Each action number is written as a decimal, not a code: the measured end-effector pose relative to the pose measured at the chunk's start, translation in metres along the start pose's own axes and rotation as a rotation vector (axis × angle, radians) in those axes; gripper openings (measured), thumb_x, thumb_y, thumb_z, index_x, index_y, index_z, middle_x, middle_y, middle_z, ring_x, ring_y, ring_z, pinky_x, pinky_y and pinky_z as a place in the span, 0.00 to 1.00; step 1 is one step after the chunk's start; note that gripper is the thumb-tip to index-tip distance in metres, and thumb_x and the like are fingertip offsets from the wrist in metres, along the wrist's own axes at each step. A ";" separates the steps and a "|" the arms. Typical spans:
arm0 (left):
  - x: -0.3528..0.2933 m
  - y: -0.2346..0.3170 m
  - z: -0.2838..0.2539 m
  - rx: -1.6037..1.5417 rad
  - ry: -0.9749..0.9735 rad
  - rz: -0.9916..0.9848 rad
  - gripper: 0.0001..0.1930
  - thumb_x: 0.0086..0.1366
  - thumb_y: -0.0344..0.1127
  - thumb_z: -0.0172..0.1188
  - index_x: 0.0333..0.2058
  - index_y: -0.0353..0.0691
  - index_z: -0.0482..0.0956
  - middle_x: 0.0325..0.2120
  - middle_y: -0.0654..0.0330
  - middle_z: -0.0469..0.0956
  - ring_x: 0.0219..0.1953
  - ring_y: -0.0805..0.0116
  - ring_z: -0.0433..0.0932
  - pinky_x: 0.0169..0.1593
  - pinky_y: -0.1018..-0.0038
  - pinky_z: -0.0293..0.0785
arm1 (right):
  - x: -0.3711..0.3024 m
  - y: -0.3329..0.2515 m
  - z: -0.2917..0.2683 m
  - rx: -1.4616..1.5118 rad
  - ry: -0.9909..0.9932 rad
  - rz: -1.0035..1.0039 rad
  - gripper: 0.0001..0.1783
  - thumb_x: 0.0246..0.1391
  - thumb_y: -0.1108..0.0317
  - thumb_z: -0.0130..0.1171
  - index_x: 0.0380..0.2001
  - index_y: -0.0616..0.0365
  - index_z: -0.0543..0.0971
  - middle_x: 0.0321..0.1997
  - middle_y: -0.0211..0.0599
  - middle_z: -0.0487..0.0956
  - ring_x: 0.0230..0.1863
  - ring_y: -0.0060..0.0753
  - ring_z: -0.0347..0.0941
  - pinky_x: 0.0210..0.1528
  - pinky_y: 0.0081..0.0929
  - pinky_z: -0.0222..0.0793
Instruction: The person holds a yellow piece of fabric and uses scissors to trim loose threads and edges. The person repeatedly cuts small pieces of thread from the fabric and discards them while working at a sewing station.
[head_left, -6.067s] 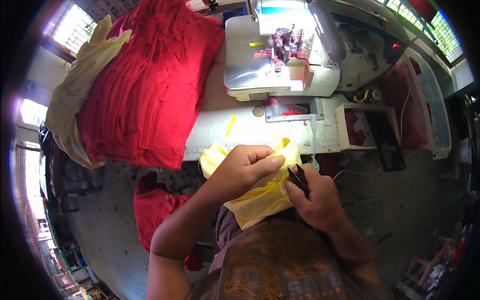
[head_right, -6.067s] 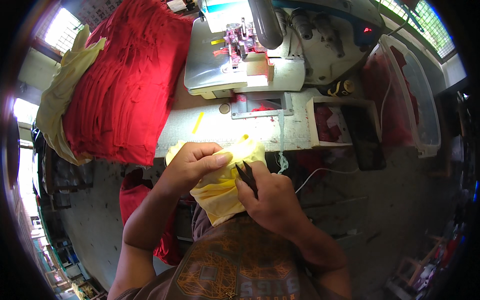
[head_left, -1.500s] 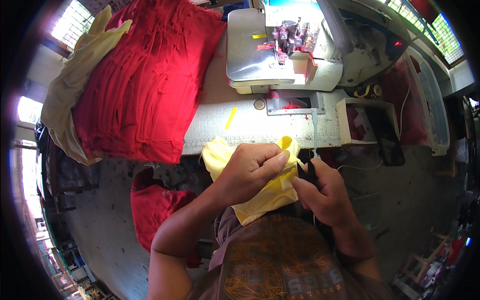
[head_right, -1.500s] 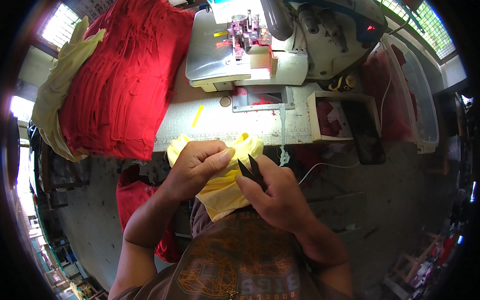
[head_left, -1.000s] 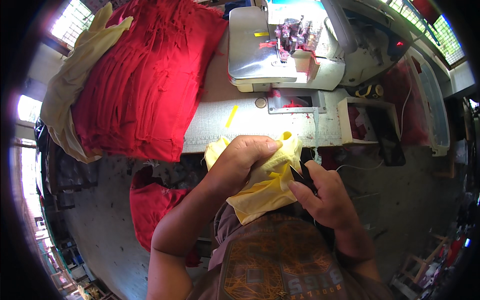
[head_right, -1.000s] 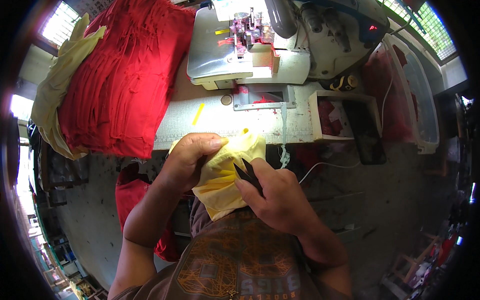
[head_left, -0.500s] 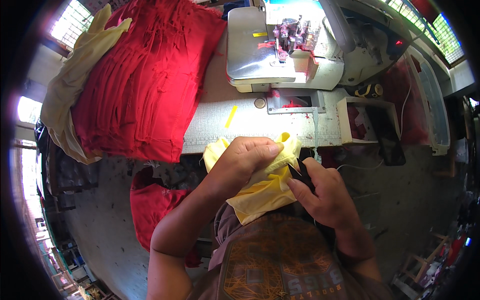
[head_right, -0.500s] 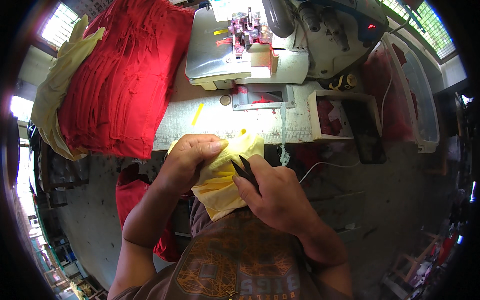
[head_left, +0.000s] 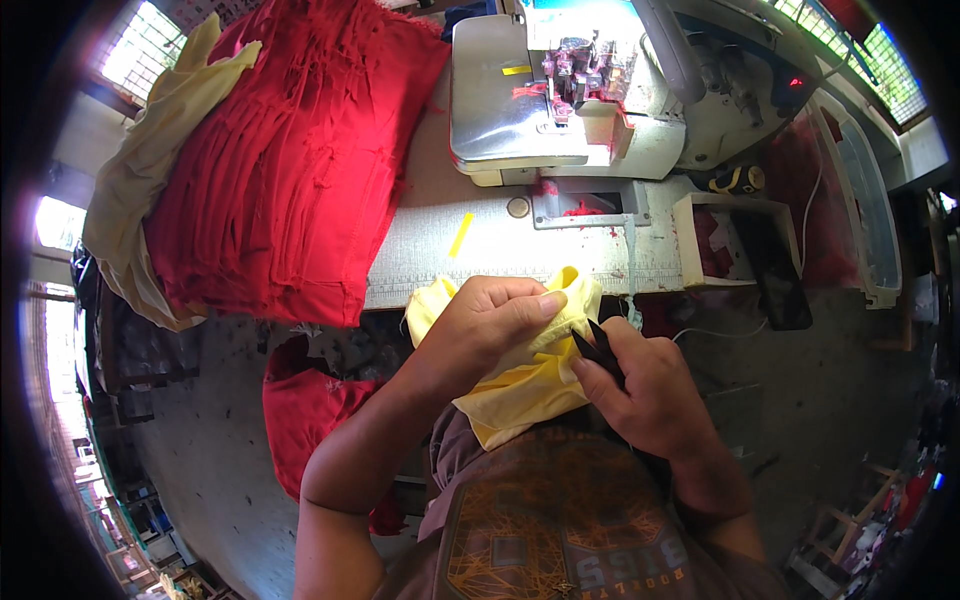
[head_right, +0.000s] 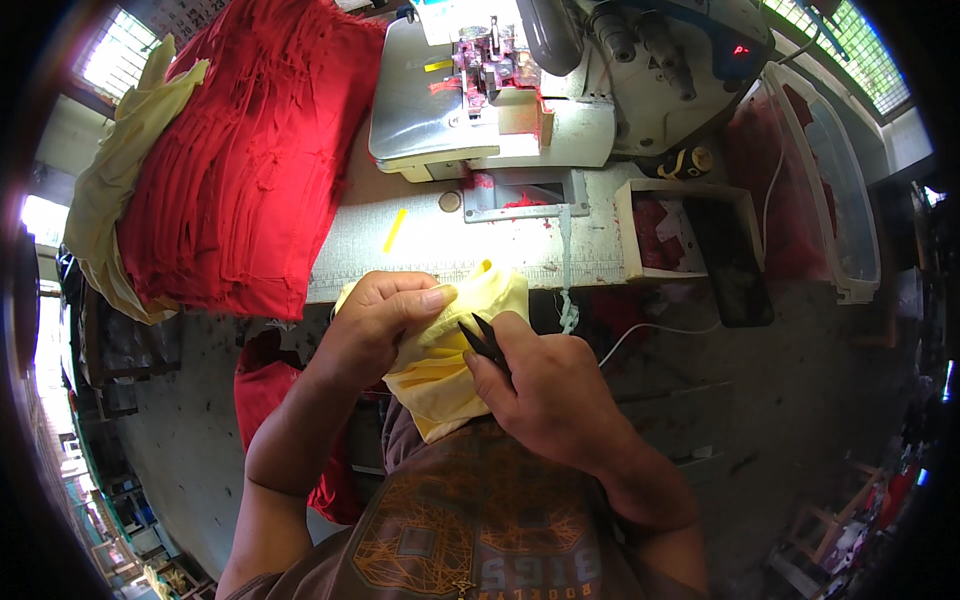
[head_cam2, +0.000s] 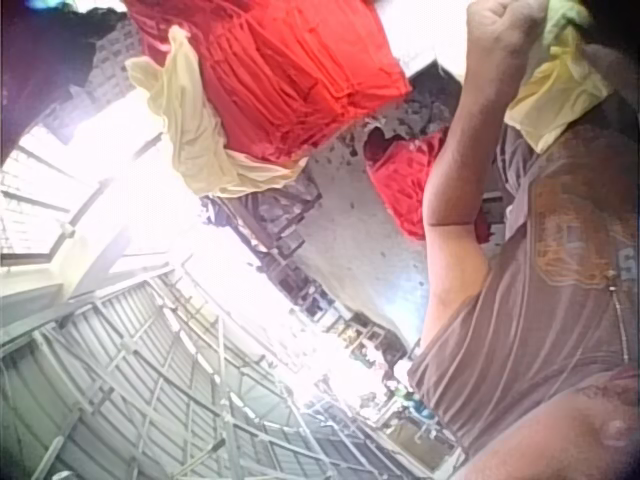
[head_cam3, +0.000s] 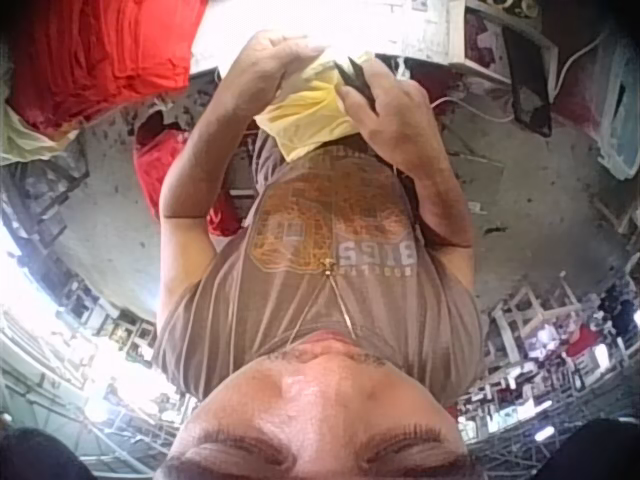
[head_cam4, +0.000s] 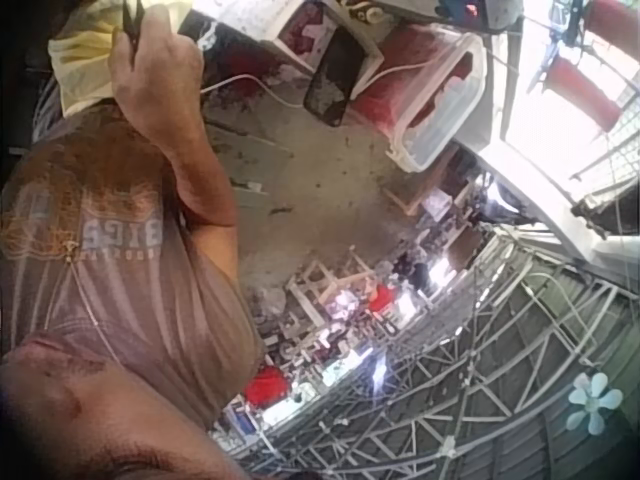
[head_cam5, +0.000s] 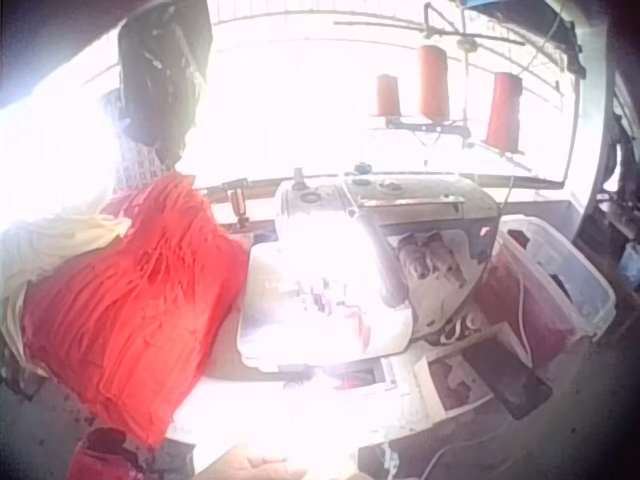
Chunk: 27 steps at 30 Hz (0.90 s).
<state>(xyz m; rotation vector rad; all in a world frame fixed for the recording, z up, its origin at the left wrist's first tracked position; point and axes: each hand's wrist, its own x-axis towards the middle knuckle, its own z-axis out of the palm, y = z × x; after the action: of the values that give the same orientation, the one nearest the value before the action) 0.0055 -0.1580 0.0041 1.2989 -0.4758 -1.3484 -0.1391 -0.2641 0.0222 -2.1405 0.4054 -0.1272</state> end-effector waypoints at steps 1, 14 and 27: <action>0.000 0.000 0.000 -0.009 -0.002 -0.005 0.14 0.57 0.42 0.50 0.25 0.35 0.74 0.16 0.72 0.66 0.17 0.87 0.59 0.19 0.88 0.54 | 0.000 0.001 0.001 0.002 0.005 -0.006 0.12 0.45 0.67 0.52 0.22 0.61 0.62 0.09 0.43 0.66 0.13 0.46 0.66 0.16 0.36 0.59; -0.002 0.004 0.003 -0.035 -0.001 -0.006 0.14 0.57 0.41 0.50 0.26 0.35 0.74 0.16 0.71 0.66 0.17 0.87 0.60 0.20 0.87 0.55 | -0.002 0.001 0.001 0.003 0.012 -0.016 0.12 0.45 0.67 0.52 0.21 0.61 0.62 0.08 0.43 0.66 0.13 0.46 0.66 0.15 0.36 0.59; -0.001 0.004 0.005 0.016 0.003 -0.004 0.14 0.56 0.41 0.50 0.24 0.35 0.73 0.15 0.71 0.65 0.17 0.86 0.59 0.20 0.86 0.55 | -0.002 0.003 0.001 0.069 0.060 -0.064 0.11 0.45 0.67 0.52 0.21 0.61 0.63 0.11 0.44 0.67 0.15 0.43 0.67 0.16 0.33 0.60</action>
<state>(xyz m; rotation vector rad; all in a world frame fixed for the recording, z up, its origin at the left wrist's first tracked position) 0.0026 -0.1600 0.0095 1.3148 -0.4830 -1.3484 -0.1416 -0.2642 0.0196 -2.0865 0.3624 -0.2392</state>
